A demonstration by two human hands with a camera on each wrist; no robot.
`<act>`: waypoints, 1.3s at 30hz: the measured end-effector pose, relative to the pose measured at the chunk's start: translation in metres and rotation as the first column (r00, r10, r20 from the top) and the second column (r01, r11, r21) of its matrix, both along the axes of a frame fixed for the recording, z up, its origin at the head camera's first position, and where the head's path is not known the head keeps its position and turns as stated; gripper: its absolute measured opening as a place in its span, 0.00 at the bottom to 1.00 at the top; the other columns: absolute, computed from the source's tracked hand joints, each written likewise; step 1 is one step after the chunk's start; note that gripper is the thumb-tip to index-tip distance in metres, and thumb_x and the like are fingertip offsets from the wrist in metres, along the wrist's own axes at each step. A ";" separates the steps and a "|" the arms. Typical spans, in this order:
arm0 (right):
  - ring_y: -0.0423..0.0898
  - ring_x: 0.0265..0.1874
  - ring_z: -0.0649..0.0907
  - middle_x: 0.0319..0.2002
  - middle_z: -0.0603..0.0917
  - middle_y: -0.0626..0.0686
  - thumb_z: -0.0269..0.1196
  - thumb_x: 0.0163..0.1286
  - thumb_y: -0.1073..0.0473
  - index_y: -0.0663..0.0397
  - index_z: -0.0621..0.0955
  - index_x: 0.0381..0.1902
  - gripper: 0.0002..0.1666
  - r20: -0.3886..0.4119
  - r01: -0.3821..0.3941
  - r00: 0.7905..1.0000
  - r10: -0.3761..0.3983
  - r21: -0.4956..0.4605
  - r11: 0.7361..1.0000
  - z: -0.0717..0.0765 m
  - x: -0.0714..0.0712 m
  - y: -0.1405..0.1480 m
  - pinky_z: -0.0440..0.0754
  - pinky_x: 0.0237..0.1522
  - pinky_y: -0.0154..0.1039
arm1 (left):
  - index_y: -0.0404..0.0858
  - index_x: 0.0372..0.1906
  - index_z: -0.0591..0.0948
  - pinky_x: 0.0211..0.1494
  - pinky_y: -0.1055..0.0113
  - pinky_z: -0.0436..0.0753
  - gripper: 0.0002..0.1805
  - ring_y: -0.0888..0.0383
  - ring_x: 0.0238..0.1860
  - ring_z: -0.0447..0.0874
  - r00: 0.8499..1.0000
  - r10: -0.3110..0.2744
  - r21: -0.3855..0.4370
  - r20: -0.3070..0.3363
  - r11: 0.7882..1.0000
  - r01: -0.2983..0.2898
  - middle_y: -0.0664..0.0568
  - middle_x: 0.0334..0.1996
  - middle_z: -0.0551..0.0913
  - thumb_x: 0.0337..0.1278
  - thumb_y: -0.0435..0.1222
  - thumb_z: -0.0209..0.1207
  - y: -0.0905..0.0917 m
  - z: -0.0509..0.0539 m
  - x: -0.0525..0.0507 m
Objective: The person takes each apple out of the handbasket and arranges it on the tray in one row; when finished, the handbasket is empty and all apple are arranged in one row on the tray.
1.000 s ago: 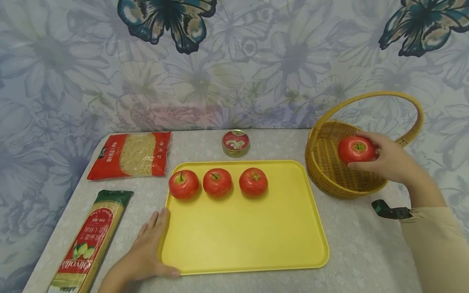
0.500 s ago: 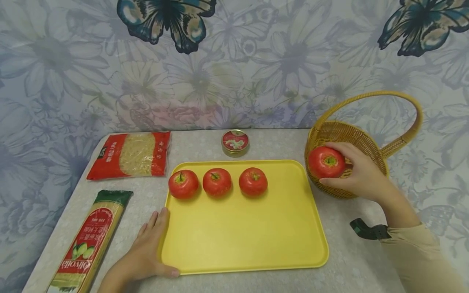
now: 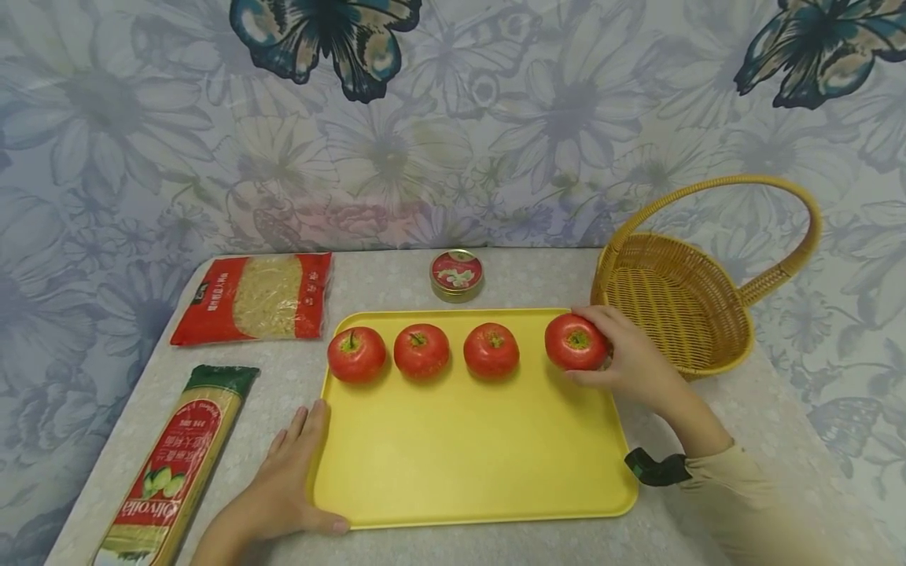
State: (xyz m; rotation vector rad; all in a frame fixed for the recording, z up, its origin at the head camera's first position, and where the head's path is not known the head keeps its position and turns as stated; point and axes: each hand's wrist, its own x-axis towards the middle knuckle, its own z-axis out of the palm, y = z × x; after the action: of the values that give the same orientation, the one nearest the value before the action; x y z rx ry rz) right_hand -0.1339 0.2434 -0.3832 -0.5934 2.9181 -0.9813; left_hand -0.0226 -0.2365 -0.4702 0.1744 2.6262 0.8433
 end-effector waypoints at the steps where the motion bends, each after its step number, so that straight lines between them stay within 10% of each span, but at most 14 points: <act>1: 0.56 0.56 0.80 0.62 0.73 0.56 0.79 0.49 0.54 0.54 0.68 0.71 0.52 0.000 0.006 1.000 -0.006 0.013 1.000 -0.003 0.000 -0.002 0.82 0.54 0.59 | 0.44 0.80 0.35 0.79 0.40 0.30 0.90 0.35 0.80 0.29 1.000 -0.006 0.007 -0.008 1.000 0.006 0.38 0.81 0.38 0.07 0.71 0.75 0.000 0.000 0.000; 39: 0.65 0.68 0.71 0.73 0.63 0.66 0.70 0.58 0.33 0.53 0.52 0.79 0.64 0.240 0.118 0.962 -0.128 0.052 0.992 -0.049 -0.007 -0.012 0.71 0.66 0.65 | 0.43 0.80 0.34 0.77 0.34 0.37 0.90 0.34 0.79 0.31 1.000 -0.010 0.010 -0.016 1.000 0.011 0.37 0.80 0.39 0.07 0.70 0.76 0.002 0.003 0.002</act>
State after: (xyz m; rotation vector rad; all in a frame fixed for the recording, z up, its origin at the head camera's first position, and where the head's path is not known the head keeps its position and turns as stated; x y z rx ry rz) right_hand -0.1413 0.2313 -0.4321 -0.2698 2.7742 -0.9333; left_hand -0.0207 -0.2340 -0.4670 0.1982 2.6339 0.8553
